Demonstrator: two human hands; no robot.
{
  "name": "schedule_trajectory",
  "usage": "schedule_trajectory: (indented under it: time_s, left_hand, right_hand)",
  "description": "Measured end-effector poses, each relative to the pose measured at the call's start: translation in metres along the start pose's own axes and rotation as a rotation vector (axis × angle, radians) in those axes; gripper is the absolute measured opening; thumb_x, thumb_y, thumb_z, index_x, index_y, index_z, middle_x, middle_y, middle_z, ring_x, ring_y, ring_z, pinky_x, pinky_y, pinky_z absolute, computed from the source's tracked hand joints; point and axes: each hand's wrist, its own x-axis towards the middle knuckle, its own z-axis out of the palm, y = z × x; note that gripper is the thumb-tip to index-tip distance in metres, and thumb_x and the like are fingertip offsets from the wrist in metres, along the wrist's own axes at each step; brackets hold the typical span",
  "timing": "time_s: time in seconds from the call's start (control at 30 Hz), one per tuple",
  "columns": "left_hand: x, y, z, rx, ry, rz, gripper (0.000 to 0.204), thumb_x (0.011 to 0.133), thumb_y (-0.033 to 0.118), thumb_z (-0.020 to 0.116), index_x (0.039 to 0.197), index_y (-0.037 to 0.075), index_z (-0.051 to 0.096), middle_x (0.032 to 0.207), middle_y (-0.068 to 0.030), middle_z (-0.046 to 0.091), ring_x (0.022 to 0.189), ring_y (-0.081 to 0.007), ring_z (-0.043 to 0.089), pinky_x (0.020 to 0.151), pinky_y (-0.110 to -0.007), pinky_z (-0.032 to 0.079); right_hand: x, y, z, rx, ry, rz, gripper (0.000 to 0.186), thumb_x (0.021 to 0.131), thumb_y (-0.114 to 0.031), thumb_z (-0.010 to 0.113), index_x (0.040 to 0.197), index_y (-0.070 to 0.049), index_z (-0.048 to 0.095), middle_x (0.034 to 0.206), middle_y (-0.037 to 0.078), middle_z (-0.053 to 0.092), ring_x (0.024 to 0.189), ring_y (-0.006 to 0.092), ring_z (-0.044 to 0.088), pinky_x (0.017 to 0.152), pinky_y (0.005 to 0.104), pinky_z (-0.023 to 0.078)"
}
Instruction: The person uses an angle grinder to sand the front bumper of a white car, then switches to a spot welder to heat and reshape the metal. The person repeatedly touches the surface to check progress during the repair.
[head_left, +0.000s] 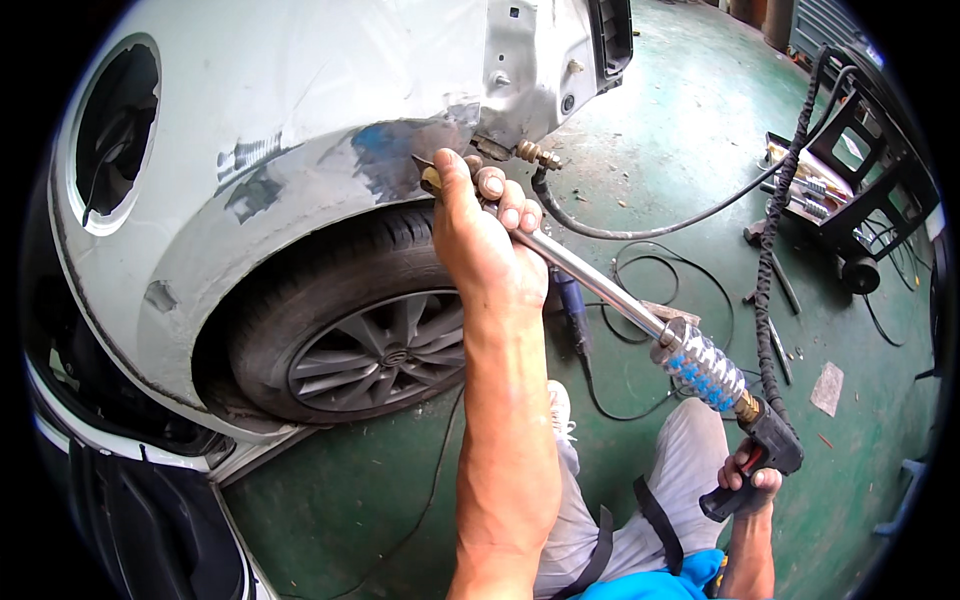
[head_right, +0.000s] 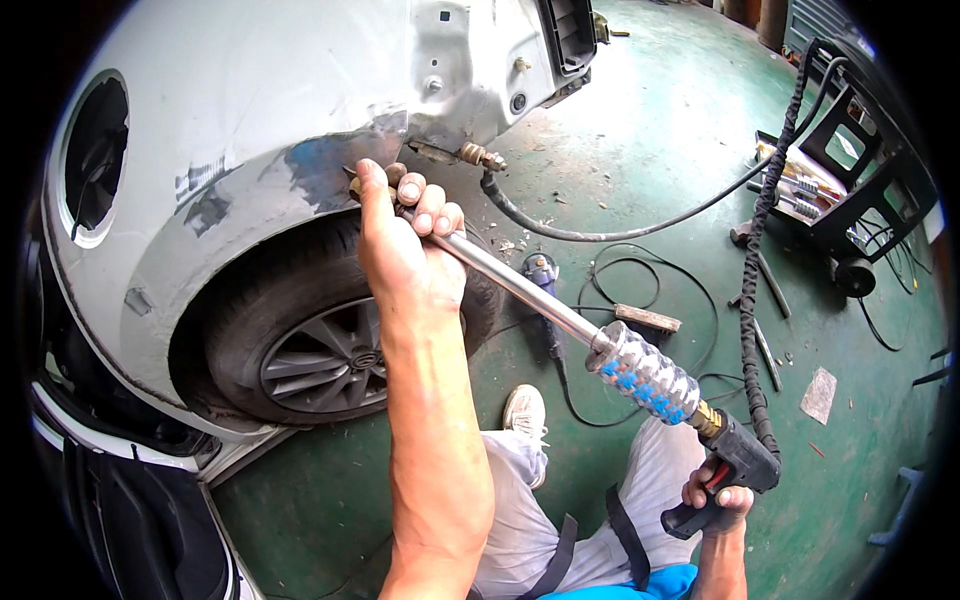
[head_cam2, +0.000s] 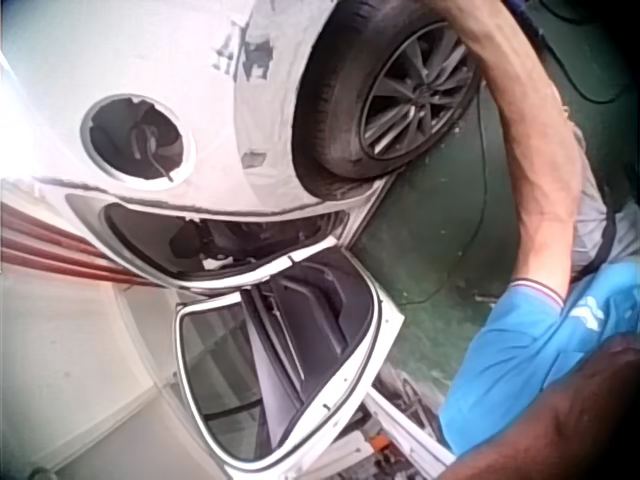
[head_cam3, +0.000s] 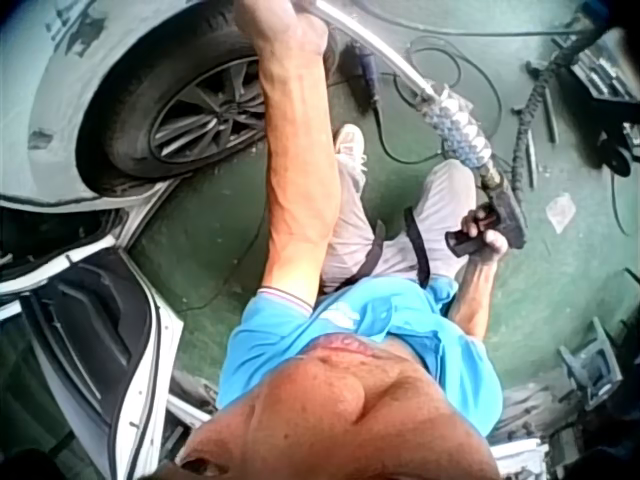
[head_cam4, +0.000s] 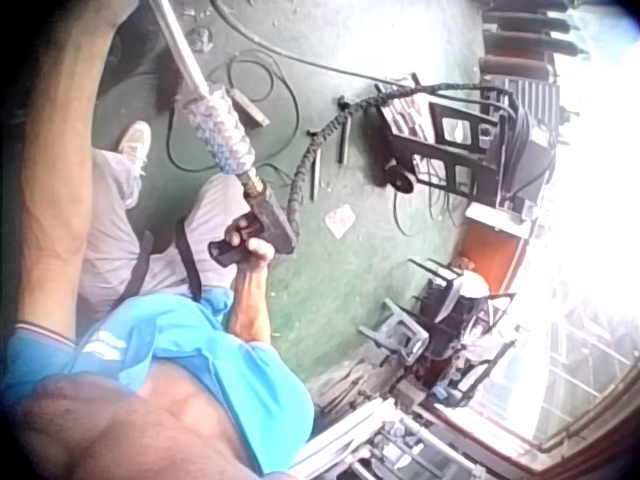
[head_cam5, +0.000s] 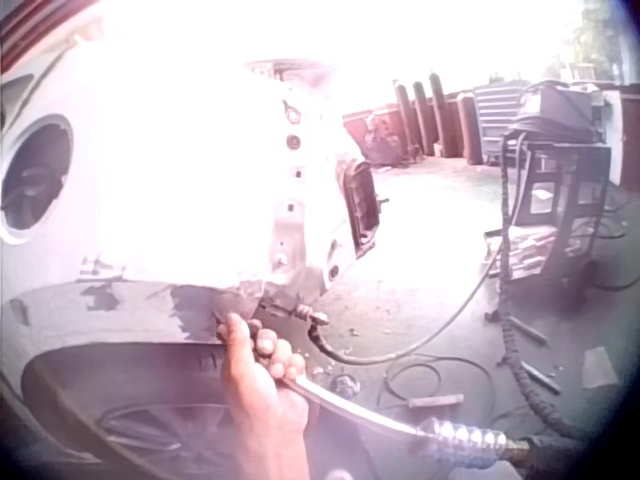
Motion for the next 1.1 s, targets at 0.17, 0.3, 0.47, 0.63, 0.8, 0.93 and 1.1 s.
schedule_trajectory:
  time_s: [0.17,0.3,0.47,0.63,0.8,0.93,1.1]
  left_hand:
    - [-0.001,0.006,0.010,0.003,0.044,0.013,0.031,0.103,0.038,0.051,0.094,0.009,0.048,0.074,0.0023,0.042,0.055,-0.0074,0.035,0.050,-0.024,0.033]
    - [-0.001,0.006,0.011,0.005,0.061,0.016,0.031,0.103,0.038,0.051,0.094,0.009,0.049,0.074,0.0025,0.042,0.055,-0.0075,0.035,0.051,-0.024,0.033]
    - [0.002,0.004,0.003,0.039,0.036,0.029,0.031,0.103,0.040,0.051,0.093,0.011,0.048,0.073,0.0027,0.046,0.054,-0.0072,0.038,0.050,-0.024,0.035]
    - [0.002,0.004,0.002,0.037,0.027,0.020,0.031,0.103,0.040,0.051,0.093,0.011,0.047,0.073,0.0026,0.045,0.054,-0.0071,0.037,0.050,-0.024,0.035]
    - [0.003,-0.001,0.002,0.010,-0.024,0.002,0.032,0.102,0.042,0.051,0.094,0.011,0.048,0.073,0.0024,0.045,0.054,-0.0074,0.037,0.052,-0.024,0.036]
    - [-0.008,-0.005,0.004,0.019,0.024,0.008,0.036,0.099,0.046,0.056,0.096,0.010,0.052,0.075,0.0009,0.053,0.058,-0.0093,0.046,0.057,-0.025,0.042]
    - [-0.097,-0.071,0.014,0.409,-0.003,-0.299,0.022,0.095,0.026,0.065,0.098,0.005,0.061,0.072,-0.0053,0.064,0.065,-0.0136,0.062,0.065,-0.029,0.051]
  right_hand:
    - [0.003,0.001,0.003,0.006,-0.023,0.022,0.044,0.065,-0.013,0.074,0.101,0.005,0.058,0.080,0.009,0.062,0.058,0.0209,0.059,0.056,0.0380,0.048]
    - [0.004,0.000,0.000,0.006,-0.031,0.018,0.043,0.065,-0.014,0.074,0.100,0.005,0.059,0.080,0.009,0.063,0.059,0.0209,0.059,0.056,0.0375,0.048]
    - [0.005,0.000,0.000,0.004,-0.023,0.022,0.043,0.064,-0.013,0.074,0.101,0.005,0.059,0.081,0.008,0.063,0.058,0.0209,0.059,0.055,0.0376,0.048]
    - [0.004,0.000,0.000,-0.007,-0.033,0.003,0.043,0.065,-0.013,0.074,0.100,0.005,0.059,0.079,0.008,0.061,0.057,0.0215,0.058,0.054,0.0386,0.048]
    - [0.001,-0.002,-0.005,-0.004,-0.044,0.000,0.047,0.064,-0.012,0.075,0.104,0.006,0.058,0.082,0.010,0.063,0.058,0.0228,0.060,0.055,0.0398,0.049]
    - [0.005,-0.003,0.020,-0.003,0.021,-0.001,0.056,0.061,-0.011,0.076,0.110,0.007,0.058,0.090,0.012,0.067,0.060,0.0236,0.062,0.056,0.0409,0.051]
    - [0.005,-0.004,0.001,-0.003,0.010,0.038,0.058,0.059,-0.014,0.078,0.109,0.009,0.059,0.091,0.015,0.066,0.057,0.0237,0.061,0.058,0.0401,0.052]
